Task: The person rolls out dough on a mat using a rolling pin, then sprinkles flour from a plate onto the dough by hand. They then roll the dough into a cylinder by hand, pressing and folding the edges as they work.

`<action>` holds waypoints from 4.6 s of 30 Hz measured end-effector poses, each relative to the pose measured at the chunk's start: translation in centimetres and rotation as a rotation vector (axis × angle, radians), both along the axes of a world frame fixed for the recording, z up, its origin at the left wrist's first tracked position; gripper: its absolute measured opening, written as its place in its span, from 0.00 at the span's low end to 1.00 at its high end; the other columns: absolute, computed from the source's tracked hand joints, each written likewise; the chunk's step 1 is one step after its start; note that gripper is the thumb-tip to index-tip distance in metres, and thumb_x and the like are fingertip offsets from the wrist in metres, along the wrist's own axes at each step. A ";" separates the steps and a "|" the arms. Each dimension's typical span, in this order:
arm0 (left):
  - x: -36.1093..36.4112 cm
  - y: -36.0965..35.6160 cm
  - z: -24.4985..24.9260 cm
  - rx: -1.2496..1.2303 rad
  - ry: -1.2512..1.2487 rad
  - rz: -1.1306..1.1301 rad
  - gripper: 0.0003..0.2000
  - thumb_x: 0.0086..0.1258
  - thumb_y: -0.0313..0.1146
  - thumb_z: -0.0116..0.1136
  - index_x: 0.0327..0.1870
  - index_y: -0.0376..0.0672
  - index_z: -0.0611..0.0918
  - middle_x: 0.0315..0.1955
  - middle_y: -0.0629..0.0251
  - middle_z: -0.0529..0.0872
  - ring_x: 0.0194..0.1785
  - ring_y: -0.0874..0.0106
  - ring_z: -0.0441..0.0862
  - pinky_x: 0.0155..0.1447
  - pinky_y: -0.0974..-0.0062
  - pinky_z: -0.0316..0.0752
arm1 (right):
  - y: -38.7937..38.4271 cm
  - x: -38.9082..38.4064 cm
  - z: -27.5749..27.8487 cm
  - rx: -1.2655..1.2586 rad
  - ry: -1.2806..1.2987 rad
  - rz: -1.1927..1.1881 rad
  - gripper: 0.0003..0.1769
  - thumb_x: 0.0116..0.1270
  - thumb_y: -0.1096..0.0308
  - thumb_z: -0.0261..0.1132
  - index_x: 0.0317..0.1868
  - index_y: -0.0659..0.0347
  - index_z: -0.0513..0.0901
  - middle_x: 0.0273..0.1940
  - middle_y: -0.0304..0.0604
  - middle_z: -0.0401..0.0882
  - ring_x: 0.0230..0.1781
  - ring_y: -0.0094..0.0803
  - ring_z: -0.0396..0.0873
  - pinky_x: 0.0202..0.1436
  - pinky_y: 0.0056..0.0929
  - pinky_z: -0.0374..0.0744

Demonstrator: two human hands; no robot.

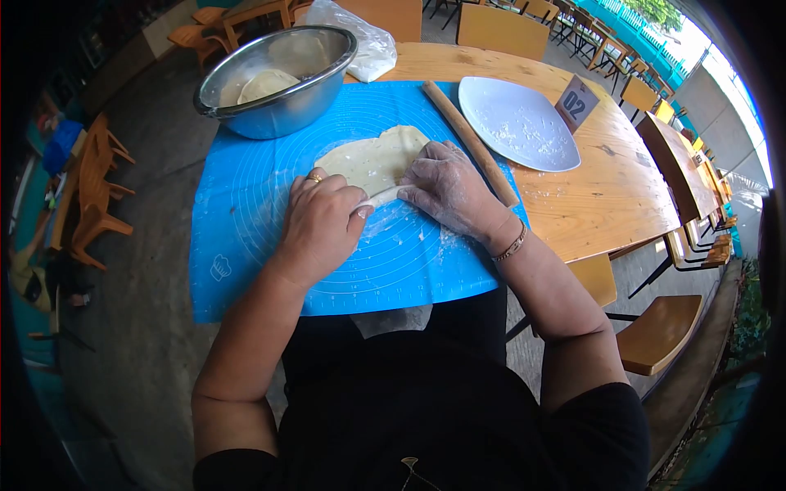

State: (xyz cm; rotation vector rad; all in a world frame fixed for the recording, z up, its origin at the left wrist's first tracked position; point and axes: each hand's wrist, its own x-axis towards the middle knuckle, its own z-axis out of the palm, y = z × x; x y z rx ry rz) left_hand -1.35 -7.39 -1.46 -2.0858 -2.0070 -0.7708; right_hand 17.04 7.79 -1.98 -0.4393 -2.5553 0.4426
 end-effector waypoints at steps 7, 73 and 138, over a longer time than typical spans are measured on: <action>0.2 0.0 0.4 -0.020 -0.028 -0.041 0.09 0.65 0.33 0.70 0.40 0.38 0.90 0.39 0.55 0.86 0.52 0.53 0.79 0.64 0.56 0.65 | -0.3 -0.1 -0.4 0.028 0.115 0.025 0.09 0.60 0.65 0.74 0.39 0.58 0.90 0.41 0.49 0.80 0.48 0.48 0.77 0.56 0.42 0.76; 0.8 0.7 0.2 0.079 0.008 -0.040 0.09 0.67 0.29 0.67 0.46 0.37 0.89 0.40 0.55 0.83 0.50 0.54 0.80 0.62 0.56 0.69 | 0.5 0.5 0.1 0.096 -0.005 -0.123 0.08 0.64 0.69 0.72 0.41 0.63 0.87 0.40 0.49 0.80 0.48 0.47 0.78 0.58 0.42 0.77; 1.9 -0.2 -1.0 -0.243 0.246 0.044 0.44 0.78 0.61 0.45 0.76 0.22 0.60 0.78 0.35 0.57 0.85 0.45 0.45 0.83 0.39 0.33 | -2.4 -1.0 -1.5 0.292 -0.124 -0.105 0.30 0.80 0.51 0.53 0.68 0.68 0.75 0.69 0.59 0.74 0.76 0.50 0.67 0.80 0.53 0.60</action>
